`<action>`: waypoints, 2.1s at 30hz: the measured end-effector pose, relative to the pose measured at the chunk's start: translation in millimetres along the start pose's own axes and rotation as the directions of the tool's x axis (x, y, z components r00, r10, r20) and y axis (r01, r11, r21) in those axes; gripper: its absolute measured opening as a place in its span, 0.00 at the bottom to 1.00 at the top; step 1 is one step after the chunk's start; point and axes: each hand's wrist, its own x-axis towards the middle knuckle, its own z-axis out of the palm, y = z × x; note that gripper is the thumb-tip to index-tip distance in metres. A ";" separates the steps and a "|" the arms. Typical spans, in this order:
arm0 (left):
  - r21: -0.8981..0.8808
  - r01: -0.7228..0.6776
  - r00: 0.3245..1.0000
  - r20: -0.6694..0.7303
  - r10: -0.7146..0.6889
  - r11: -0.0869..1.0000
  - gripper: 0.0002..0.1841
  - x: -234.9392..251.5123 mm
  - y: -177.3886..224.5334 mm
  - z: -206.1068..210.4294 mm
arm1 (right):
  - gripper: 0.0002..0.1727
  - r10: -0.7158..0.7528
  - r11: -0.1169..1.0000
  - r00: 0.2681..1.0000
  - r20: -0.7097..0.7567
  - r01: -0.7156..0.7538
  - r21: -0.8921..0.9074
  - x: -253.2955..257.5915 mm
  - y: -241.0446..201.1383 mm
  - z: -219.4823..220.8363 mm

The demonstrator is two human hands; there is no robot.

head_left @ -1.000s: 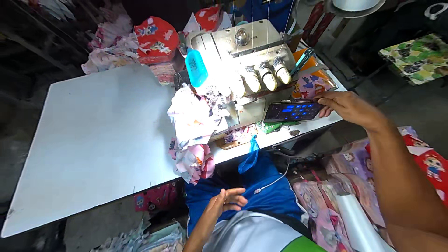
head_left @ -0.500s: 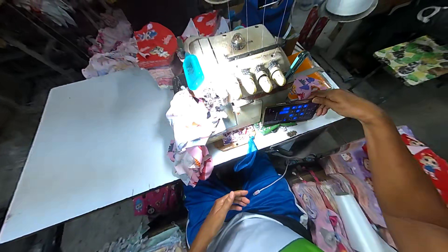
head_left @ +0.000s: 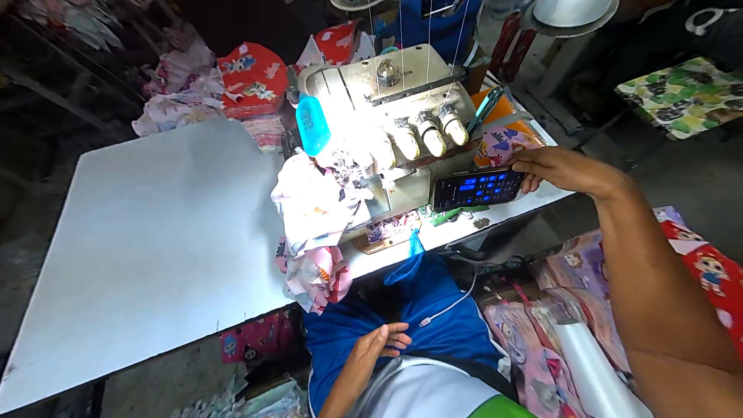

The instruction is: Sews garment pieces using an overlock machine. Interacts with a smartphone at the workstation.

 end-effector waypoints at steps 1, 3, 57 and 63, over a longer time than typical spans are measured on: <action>-0.002 -0.002 1.000 0.003 0.002 1.000 0.28 0.5 1.1 -0.6 | 0.18 -0.001 1.000 1.000 -0.030 0.001 0.011 -6.5 2.1 0.2; 0.007 -0.025 1.000 0.015 0.025 1.000 0.29 2.9 5.5 -2.4 | 0.18 0.032 0.997 0.994 -0.104 -0.024 0.076 -24.0 5.0 5.4; -0.156 -0.439 0.883 0.105 0.457 0.885 0.20 190.5 109.4 44.2 | 0.52 0.076 0.997 0.617 -0.783 -0.046 0.061 -24.1 -76.6 144.9; -0.119 -0.458 0.877 0.104 0.470 0.881 0.20 189.2 110.8 43.9 | 0.54 0.073 0.997 0.631 -0.772 -0.076 0.033 -20.1 -80.9 144.4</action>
